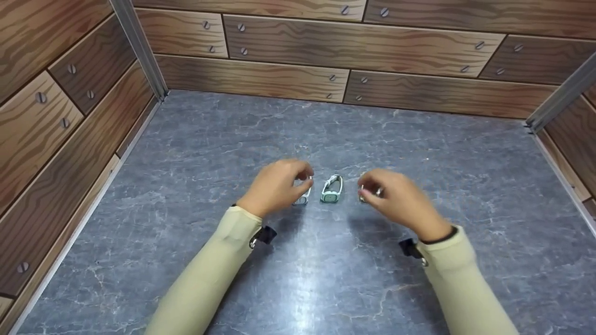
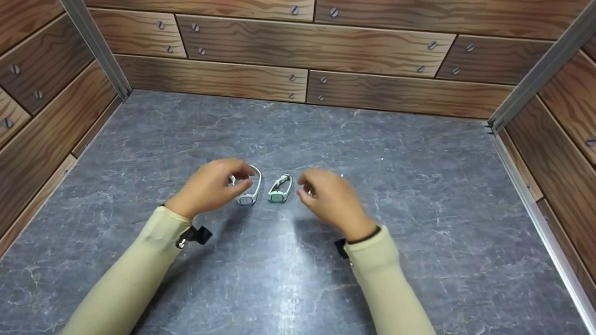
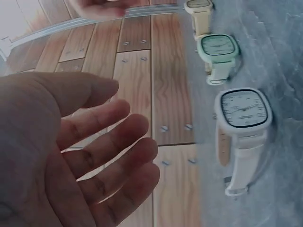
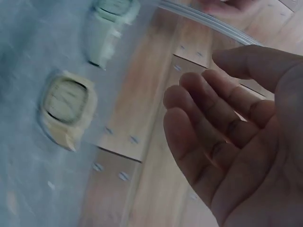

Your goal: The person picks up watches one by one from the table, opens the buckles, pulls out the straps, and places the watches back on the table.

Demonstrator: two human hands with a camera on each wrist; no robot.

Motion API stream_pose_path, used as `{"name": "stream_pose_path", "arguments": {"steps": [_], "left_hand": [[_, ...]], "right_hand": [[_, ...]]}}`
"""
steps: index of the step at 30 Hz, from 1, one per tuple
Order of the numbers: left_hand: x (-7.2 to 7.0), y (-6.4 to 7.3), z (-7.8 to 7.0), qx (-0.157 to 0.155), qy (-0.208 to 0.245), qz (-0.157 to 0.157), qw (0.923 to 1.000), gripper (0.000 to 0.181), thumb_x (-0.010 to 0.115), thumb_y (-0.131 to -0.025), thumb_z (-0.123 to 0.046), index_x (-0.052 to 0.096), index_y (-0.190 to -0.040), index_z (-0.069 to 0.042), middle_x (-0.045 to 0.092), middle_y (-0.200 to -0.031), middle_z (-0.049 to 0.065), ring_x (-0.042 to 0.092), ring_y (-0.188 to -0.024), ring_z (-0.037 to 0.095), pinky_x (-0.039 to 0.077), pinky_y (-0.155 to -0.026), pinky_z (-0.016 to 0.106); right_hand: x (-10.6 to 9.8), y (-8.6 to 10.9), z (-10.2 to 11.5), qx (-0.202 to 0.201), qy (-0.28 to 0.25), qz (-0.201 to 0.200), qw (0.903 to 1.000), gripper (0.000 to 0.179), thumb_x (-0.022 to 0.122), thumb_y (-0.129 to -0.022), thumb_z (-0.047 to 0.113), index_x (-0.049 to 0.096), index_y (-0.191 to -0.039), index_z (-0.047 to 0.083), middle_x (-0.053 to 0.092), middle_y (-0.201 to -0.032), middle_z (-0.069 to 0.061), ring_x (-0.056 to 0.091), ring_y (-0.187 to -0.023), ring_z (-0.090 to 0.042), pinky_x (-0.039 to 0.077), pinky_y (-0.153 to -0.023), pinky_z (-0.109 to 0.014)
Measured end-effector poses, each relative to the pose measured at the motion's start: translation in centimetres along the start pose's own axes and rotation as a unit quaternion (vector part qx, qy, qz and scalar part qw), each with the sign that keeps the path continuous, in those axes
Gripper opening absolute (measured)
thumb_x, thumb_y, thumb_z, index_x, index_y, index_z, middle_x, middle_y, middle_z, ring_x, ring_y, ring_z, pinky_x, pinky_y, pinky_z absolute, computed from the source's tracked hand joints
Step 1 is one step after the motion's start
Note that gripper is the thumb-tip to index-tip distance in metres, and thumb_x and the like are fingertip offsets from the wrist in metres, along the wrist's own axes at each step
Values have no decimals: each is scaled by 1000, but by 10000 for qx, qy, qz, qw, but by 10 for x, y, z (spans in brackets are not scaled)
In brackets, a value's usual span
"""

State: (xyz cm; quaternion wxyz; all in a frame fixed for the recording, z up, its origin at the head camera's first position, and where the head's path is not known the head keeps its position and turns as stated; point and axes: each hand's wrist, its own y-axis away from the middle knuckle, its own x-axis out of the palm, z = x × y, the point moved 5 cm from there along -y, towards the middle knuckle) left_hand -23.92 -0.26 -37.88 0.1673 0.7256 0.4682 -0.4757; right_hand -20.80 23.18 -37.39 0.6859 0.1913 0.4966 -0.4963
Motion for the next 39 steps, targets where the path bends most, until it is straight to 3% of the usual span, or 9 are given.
{"name": "stream_pose_path", "arguments": {"steps": [7, 14, 21, 26, 32, 39], "left_hand": [[18, -12, 8, -438, 711, 248, 9962, 21, 67, -100, -25, 74, -114, -10, 73, -99, 0, 67, -90, 15, 55, -84, 36], [35, -17, 7, -464, 720, 457, 9953, 20, 67, -99, -25, 74, -111, -11, 73, -95, -1, 66, -85, 14, 55, -80, 34], [39, -16, 4, -467, 626, 517, 9956, 18, 68, -98, -25, 75, -108, -11, 73, -93, -1, 66, -84, 15, 55, -79, 35], [38, -16, 0, -392, 643, 526, 9958, 17, 68, -98, -23, 75, -108, -11, 73, -93, -1, 65, -84, 15, 55, -79, 33], [34, -16, -5, -149, 625, 611, 9961, 15, 67, -99, -22, 75, -106, -11, 72, -91, -1, 64, -81, 13, 55, -75, 30], [4, -10, -14, 10, 826, 173, 9964, 20, 65, -101, -23, 74, -113, -9, 74, -100, 0, 67, -87, 11, 55, -81, 28]], "right_hand": [[33, -30, -6, -1, 472, 794, 9957, 20, 74, -92, 8, 73, -112, 5, 73, -96, -6, 69, -87, -23, 59, -80, -43], [49, -39, -6, -419, 944, 775, 9916, 11, 74, -89, 5, 72, -99, 8, 72, -89, -5, 68, -80, -23, 57, -74, -44], [58, -40, -9, -552, 1033, 795, 9899, 8, 74, -89, 5, 70, -92, 11, 68, -83, 0, 64, -74, -20, 55, -68, -44], [58, -41, -8, -749, 872, 738, 9906, 8, 73, -90, 4, 72, -91, 12, 70, -86, -1, 65, -75, -19, 56, -70, -43], [50, -37, -7, -1194, 577, 399, 9904, 14, 77, -87, 2, 72, -94, 12, 71, -90, -2, 67, -81, -21, 58, -75, -42], [22, -26, 6, -1644, 471, -404, 9844, 15, 79, -85, 0, 74, -93, 12, 72, -95, -1, 68, -87, -18, 59, -77, -33]]}}
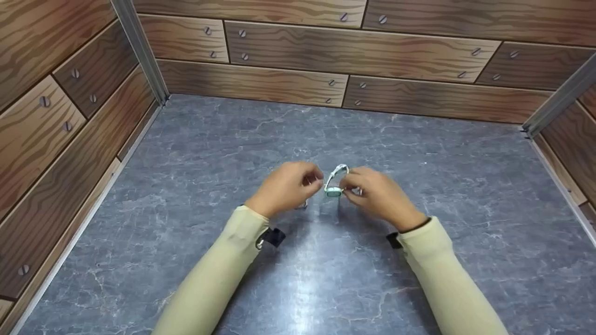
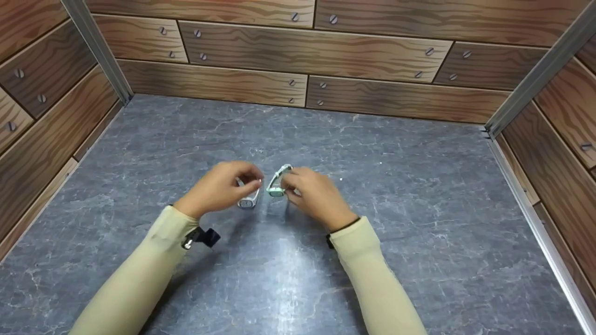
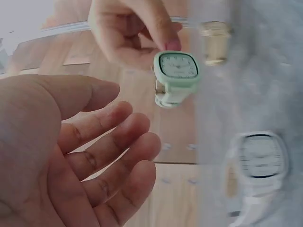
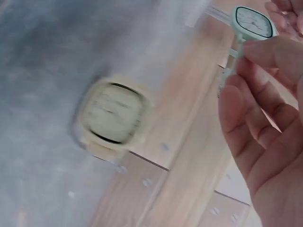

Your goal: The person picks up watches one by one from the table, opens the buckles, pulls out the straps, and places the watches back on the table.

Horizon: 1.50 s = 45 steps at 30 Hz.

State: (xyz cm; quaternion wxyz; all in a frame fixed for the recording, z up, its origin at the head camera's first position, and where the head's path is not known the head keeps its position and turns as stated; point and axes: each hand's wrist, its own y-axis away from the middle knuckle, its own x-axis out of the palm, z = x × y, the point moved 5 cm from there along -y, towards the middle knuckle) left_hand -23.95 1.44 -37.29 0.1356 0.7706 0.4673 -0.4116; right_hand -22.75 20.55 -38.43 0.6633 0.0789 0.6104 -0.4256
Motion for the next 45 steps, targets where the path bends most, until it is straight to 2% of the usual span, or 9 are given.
{"name": "stream_pose_path", "arguments": {"steps": [7, 12, 18, 21, 31, 35, 38, 42, 45], "left_hand": [[-38, 21, -26, 436, 655, -901, 9928, 20, 66, -103, -25, 73, -115, -11, 72, -98, -5, 65, -86, 5, 56, -80, 27], [-52, 33, -46, 686, 1070, -1347, 9827, 24, 67, -102, -31, 71, -117, -12, 70, -94, -8, 64, -84, 2, 56, -75, 25], [-51, 36, -58, 711, 1049, -1204, 9846, 32, 68, -100, -43, 75, -112, -14, 72, -92, -9, 65, -79, 1, 57, -73, 23], [-49, 35, -59, 722, 940, -1094, 9869, 31, 68, -99, -46, 77, -106, -17, 72, -91, -12, 64, -78, -1, 56, -72, 22], [-42, 32, -56, 536, 1006, -930, 9891, 22, 70, -99, -36, 79, -105, -16, 74, -89, -12, 66, -79, 1, 56, -73, 24], [-40, 31, -54, 515, 1400, -886, 9848, 18, 72, -99, -31, 78, -102, -15, 74, -88, -11, 68, -77, 3, 58, -71, 25], [-41, 32, -56, 788, 1373, -962, 9827, 12, 74, -97, -24, 78, -99, -12, 74, -86, -8, 67, -75, 2, 58, -69, 24], [-40, 35, -63, 1528, 456, -1050, 9816, 9, 76, -95, -22, 78, -97, -13, 74, -87, -7, 67, -75, 1, 55, -68, 20], [-38, 38, -70, 2075, -267, -1056, 9721, 9, 76, -95, -24, 77, -97, -15, 74, -88, -7, 68, -77, 3, 53, -69, 18]], "right_hand": [[-48, 4, 35, -715, 82, -1083, 9915, 19, 79, -84, -5, 74, -96, 9, 67, -91, -2, 62, -80, -16, 54, -67, -24], [-74, 9, 62, -1042, 148, -1635, 9809, 16, 76, -86, -3, 75, -97, 8, 68, -93, -5, 60, -80, -18, 51, -65, -28], [-84, 12, 86, -1553, 337, -1875, 9693, 20, 74, -83, -6, 76, -97, 7, 67, -91, -5, 60, -76, -18, 51, -60, -30], [-85, 12, 88, -1570, 364, -1877, 9689, 13, 70, -90, -3, 75, -96, 7, 67, -89, -5, 59, -76, -19, 49, -59, -31], [-74, 9, 88, -1829, 684, -1738, 9652, 19, 57, -99, 4, 76, -98, 7, 66, -88, -4, 55, -72, -16, 47, -57, -26], [-74, 9, 89, -1794, 654, -1668, 9673, 15, 64, -92, -1, 75, -99, 7, 67, -90, -4, 58, -75, -17, 50, -60, -26], [-79, 10, 86, -1548, 130, -1707, 9730, 20, 68, -84, -4, 71, -102, 4, 69, -95, -5, 61, -80, -18, 52, -67, -26], [-88, 14, 78, -850, -815, -1850, 9757, 36, 73, -80, 2, 67, -115, -1, 68, -107, -10, 59, -92, -21, 51, -79, -24], [-87, 15, 75, -482, -847, -1561, 9829, 38, 78, -85, 11, 68, -121, 2, 68, -111, -9, 59, -93, -18, 48, -80, -22]]}}
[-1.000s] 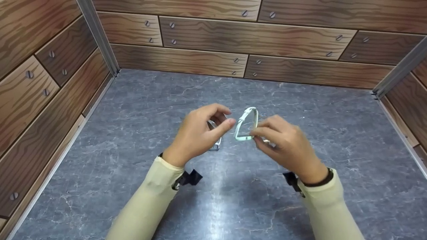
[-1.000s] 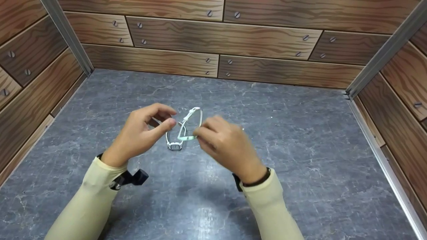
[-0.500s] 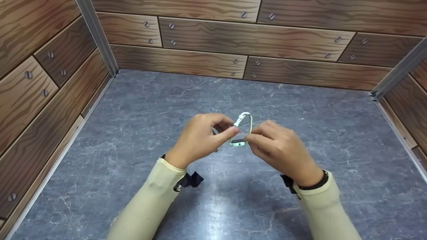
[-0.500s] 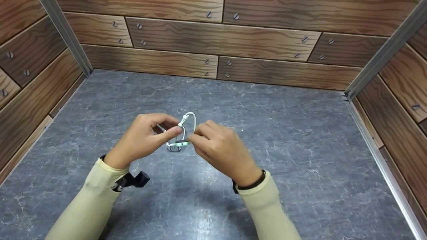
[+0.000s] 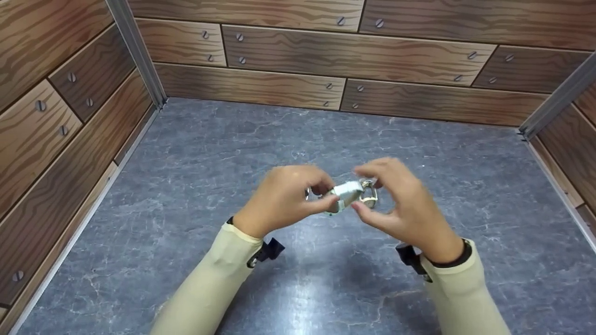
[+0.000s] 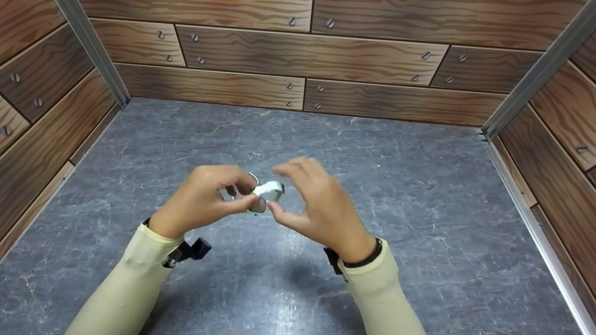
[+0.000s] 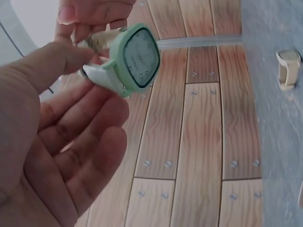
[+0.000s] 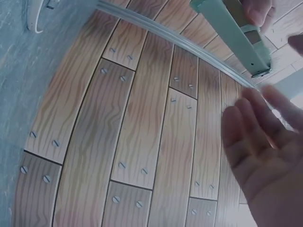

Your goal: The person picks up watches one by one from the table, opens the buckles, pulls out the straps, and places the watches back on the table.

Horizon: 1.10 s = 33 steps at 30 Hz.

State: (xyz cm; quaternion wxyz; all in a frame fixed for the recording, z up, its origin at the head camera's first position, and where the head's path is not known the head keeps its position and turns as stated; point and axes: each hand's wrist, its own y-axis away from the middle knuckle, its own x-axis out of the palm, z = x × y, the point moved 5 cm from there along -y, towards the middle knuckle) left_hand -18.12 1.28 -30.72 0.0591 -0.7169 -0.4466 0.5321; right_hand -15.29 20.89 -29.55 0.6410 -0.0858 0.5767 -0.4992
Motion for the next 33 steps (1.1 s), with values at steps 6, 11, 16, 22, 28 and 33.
{"name": "stream_pose_path", "arguments": {"steps": [6, 11, 16, 22, 28, 33], "left_hand": [[2, 1, -9, 642, -504, 49, 9967, 9, 75, -95, -23, 76, -96, -15, 72, -86, -6, 62, -74, 4, 50, -65, 19], [5, 2, -12, 846, -787, 6, 9933, 10, 75, -96, -24, 76, -97, -14, 67, -85, -5, 53, -69, 4, 45, -61, 19], [9, 2, -11, 783, -848, 26, 9933, 16, 76, -95, -27, 75, -104, -13, 67, -86, -4, 57, -72, 3, 48, -64, 19], [13, 1, -12, 814, -947, -9, 9922, 19, 75, -97, -32, 76, -104, -14, 69, -91, -4, 61, -75, 7, 50, -64, 19], [14, 2, -11, 679, -1097, 53, 9916, 18, 74, -97, -30, 76, -103, -14, 69, -93, -3, 61, -77, 7, 51, -65, 20], [12, 1, -11, 617, -1047, -38, 9926, 16, 76, -96, -28, 76, -101, -13, 68, -91, -3, 62, -77, 6, 52, -67, 19]], "right_hand": [[7, 2, -3, -60, 185, 636, 9978, 16, 78, -92, 13, 74, -108, 14, 71, -96, 2, 62, -82, -11, 52, -70, -25], [10, 3, -4, -267, 172, 645, 9974, 19, 74, -86, 1, 70, -99, 15, 67, -90, 5, 59, -77, -10, 53, -65, -27], [12, 2, -4, -384, 262, 461, 9979, 19, 72, -82, -1, 69, -96, 13, 66, -88, 3, 58, -74, -10, 51, -63, -22], [16, 2, -7, -61, 200, 541, 9983, 16, 71, -87, 6, 71, -101, 13, 67, -91, 4, 58, -76, -10, 48, -68, -15], [19, 2, -8, -69, 324, 649, 9973, 16, 71, -86, 4, 69, -99, 12, 68, -93, 3, 59, -79, -11, 52, -67, -19], [19, 2, -7, -315, 183, 492, 9981, 23, 73, -81, -3, 68, -98, 12, 68, -92, 1, 61, -78, -12, 53, -66, -20]]}}
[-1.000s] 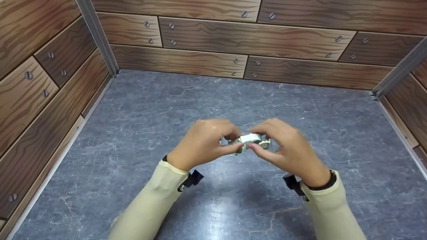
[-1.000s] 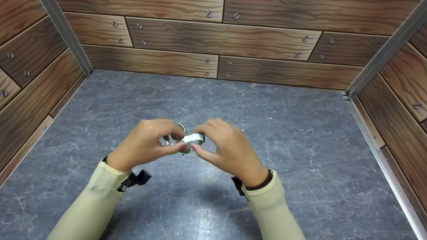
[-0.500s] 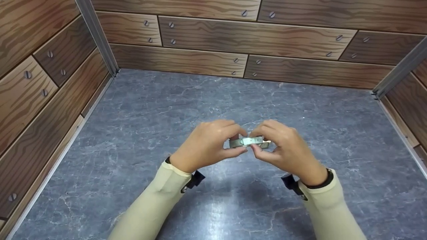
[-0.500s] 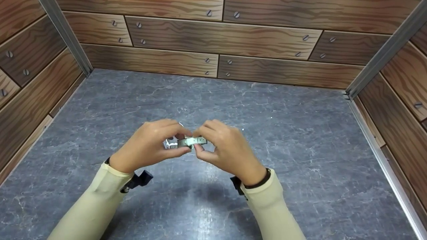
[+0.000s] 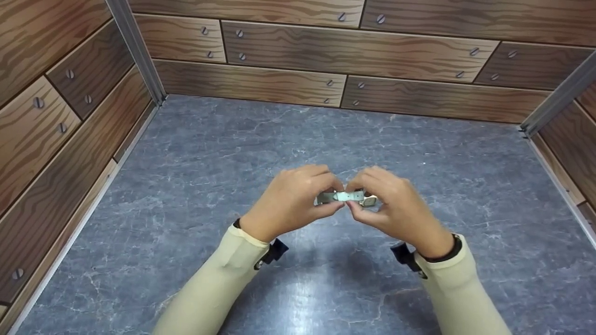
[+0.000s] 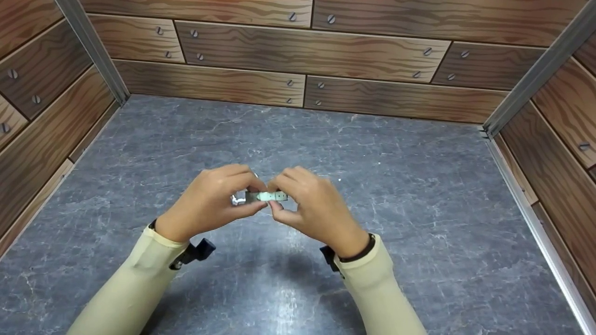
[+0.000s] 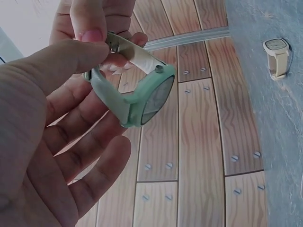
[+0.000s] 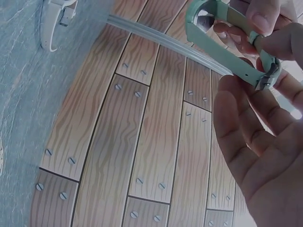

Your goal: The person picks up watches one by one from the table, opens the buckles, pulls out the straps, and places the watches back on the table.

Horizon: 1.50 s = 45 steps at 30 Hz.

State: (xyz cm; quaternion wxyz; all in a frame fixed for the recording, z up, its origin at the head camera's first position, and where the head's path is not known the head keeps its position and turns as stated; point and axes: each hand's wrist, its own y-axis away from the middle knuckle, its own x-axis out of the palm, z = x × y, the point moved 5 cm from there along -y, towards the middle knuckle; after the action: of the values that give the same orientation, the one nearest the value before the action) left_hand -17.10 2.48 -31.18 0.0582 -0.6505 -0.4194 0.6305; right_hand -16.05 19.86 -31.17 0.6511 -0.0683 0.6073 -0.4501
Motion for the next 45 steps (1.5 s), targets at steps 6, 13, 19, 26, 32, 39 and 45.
{"name": "stream_pose_path", "arguments": {"steps": [6, 13, 19, 26, 32, 39, 45], "left_hand": [[-1, 0, 2, 0, 152, -100, 9998, 11, 75, -95, -22, 75, -100, -12, 67, -89, -3, 59, -75, 6, 50, -66, 19], [-4, 0, 0, 120, 151, -165, 9997, 10, 76, -95, -20, 76, -101, -13, 68, -91, -3, 58, -77, 8, 49, -67, 20], [-4, 0, -2, 170, 51, -132, 9998, 11, 76, -95, -21, 77, -102, -13, 69, -93, -3, 59, -80, 10, 50, -71, 20], [-5, -1, 0, 125, 104, -223, 9996, 13, 77, -94, -23, 76, -101, -13, 69, -95, -3, 58, -89, 13, 50, -81, 25], [-7, -1, 3, 77, 60, -259, 9996, 11, 77, -94, -21, 76, -100, -13, 69, -95, -3, 56, -87, 14, 49, -79, 26], [-4, 0, 0, 240, -40, -173, 9996, 11, 77, -94, -19, 77, -103, -12, 69, -96, -2, 59, -87, 13, 51, -77, 24], [-4, 0, 0, 202, 16, -228, 9995, 11, 77, -94, -21, 77, -101, -13, 70, -95, -3, 61, -91, 14, 51, -81, 24]], "right_hand": [[-3, 0, -2, 33, -215, -53, 9997, 24, 72, -83, -4, 68, -100, 13, 68, -92, 2, 60, -78, -11, 50, -68, -15], [-5, 0, -2, 207, -353, 9, 9992, 18, 71, -87, 2, 69, -102, 13, 67, -94, 3, 58, -81, -11, 48, -71, -19], [-5, 0, 1, 173, 107, 90, 9998, 13, 75, -90, 8, 72, -102, 12, 70, -96, 3, 61, -85, -12, 52, -74, -21], [-8, -2, 3, -18, 163, -122, 9998, 19, 78, -85, 1, 72, -99, 10, 70, -94, 1, 61, -81, -12, 53, -69, -22], [-11, 0, -1, 117, -73, -179, 9997, 16, 75, -86, 1, 72, -98, 10, 70, -93, 0, 60, -80, -11, 51, -70, -18], [-4, 1, -2, 284, -68, 126, 9995, 15, 76, -90, 8, 72, -104, 13, 69, -97, 3, 59, -84, -11, 49, -73, -21], [-4, 1, -1, 251, 2, 5, 9997, 17, 78, -88, 3, 73, -101, 13, 71, -95, 2, 61, -85, -13, 48, -76, -19]]}}
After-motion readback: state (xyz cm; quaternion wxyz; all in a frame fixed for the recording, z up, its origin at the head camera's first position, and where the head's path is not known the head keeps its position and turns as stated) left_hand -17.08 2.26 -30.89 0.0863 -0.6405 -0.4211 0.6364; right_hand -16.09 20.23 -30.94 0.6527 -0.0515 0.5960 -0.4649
